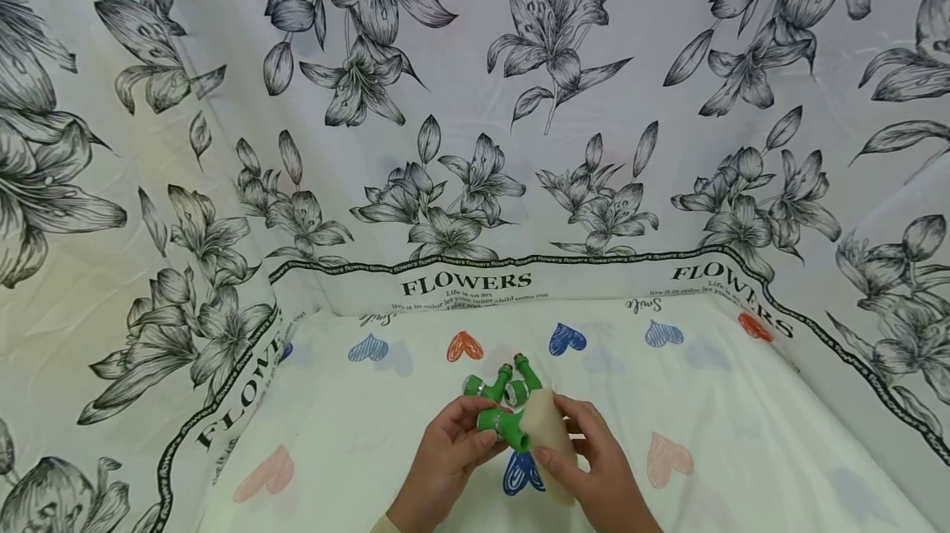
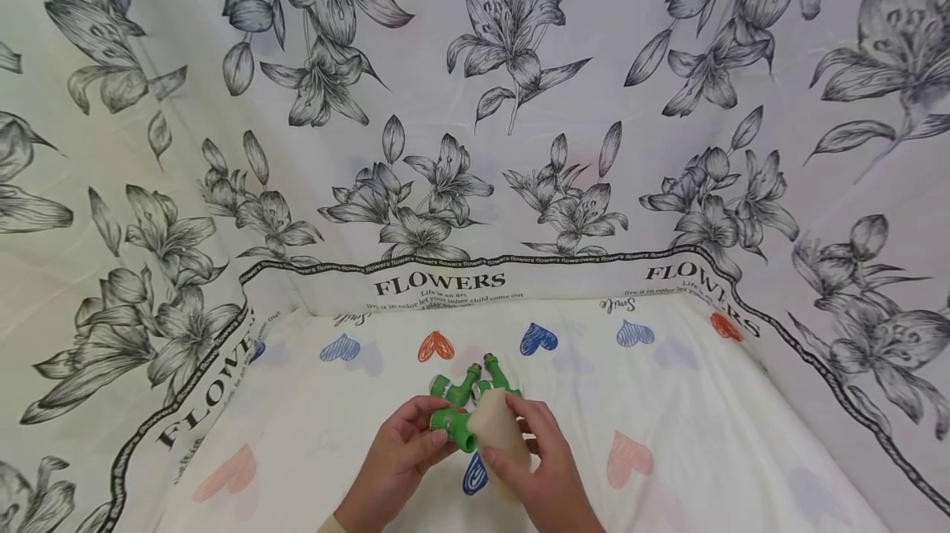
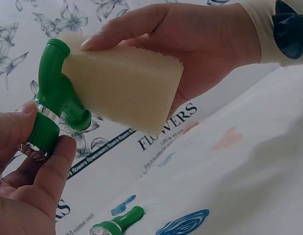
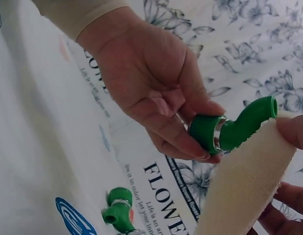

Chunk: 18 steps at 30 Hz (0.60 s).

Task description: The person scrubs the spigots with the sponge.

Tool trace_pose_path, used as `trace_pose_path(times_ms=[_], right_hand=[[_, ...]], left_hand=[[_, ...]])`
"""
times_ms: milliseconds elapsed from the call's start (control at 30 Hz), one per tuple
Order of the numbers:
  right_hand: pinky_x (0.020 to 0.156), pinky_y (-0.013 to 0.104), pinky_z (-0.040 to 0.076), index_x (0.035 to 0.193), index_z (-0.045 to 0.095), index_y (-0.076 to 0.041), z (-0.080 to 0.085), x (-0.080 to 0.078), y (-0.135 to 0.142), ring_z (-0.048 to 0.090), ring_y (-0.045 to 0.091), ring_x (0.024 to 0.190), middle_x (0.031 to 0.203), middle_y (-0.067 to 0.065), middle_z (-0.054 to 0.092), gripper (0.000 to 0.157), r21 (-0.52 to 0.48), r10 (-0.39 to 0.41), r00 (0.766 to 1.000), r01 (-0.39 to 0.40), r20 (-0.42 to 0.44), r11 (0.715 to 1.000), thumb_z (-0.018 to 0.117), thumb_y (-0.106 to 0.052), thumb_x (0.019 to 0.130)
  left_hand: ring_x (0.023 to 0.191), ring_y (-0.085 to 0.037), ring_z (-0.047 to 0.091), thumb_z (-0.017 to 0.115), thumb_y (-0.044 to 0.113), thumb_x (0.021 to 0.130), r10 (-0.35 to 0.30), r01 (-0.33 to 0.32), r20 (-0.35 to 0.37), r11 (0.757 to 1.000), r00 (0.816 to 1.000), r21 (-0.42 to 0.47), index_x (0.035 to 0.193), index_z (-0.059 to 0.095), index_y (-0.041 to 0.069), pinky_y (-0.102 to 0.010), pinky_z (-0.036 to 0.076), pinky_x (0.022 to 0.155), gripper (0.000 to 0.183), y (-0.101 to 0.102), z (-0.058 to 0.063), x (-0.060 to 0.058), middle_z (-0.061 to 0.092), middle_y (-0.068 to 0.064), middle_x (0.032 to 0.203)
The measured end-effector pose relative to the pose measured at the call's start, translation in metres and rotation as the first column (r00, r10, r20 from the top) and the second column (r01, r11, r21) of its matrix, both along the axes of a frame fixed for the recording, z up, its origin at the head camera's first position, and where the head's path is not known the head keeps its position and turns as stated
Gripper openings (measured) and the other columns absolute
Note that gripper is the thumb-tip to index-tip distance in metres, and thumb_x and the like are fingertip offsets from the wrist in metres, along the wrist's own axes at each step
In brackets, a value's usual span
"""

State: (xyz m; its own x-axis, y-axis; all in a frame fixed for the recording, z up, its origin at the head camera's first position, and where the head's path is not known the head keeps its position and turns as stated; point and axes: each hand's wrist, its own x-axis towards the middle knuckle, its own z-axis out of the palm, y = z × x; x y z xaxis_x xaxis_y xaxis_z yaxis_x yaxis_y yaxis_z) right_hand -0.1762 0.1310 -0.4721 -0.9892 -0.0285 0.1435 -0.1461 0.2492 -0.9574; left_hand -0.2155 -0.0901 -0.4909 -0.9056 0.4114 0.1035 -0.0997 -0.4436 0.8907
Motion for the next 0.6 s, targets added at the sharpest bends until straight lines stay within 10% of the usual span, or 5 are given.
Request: trace_pose_path(times_ms=[233,600], right_hand=[[0.084,0.033,0.052,0.137,0.049,-0.024,0.0007,0.0043,0.0003,0.052,0.026,0.106,0.128,0.0,0.051,0.053,-0.056,0.213,0.962,-0.226,-0.172,0.973,0.07,-0.018,0.089],[0.085,0.032,0.05,0.133,0.053,-0.032,0.0005,0.0039,0.0002,0.053,0.02,0.106,0.124,-0.006,0.053,0.054,-0.012,0.12,0.986,-0.122,-0.111,0.992,0.075,-0.029,0.084]], left_hand=[[0.114,-0.037,0.055,0.065,0.005,0.091,0.054,-0.054,-0.019,0.998,0.998,-0.012,0.13,0.042,-0.007,-0.047,0.046,0.092,0.047,0.0018,-0.0016,-0.0029,0.053,-0.027,0.125],[0.115,-0.037,0.054,0.065,0.005,0.09,0.055,-0.055,0.0,0.998,0.998,-0.007,0.127,0.045,-0.003,-0.047,0.046,0.093,0.043,0.0019,-0.0036,-0.0015,0.052,-0.028,0.125]])
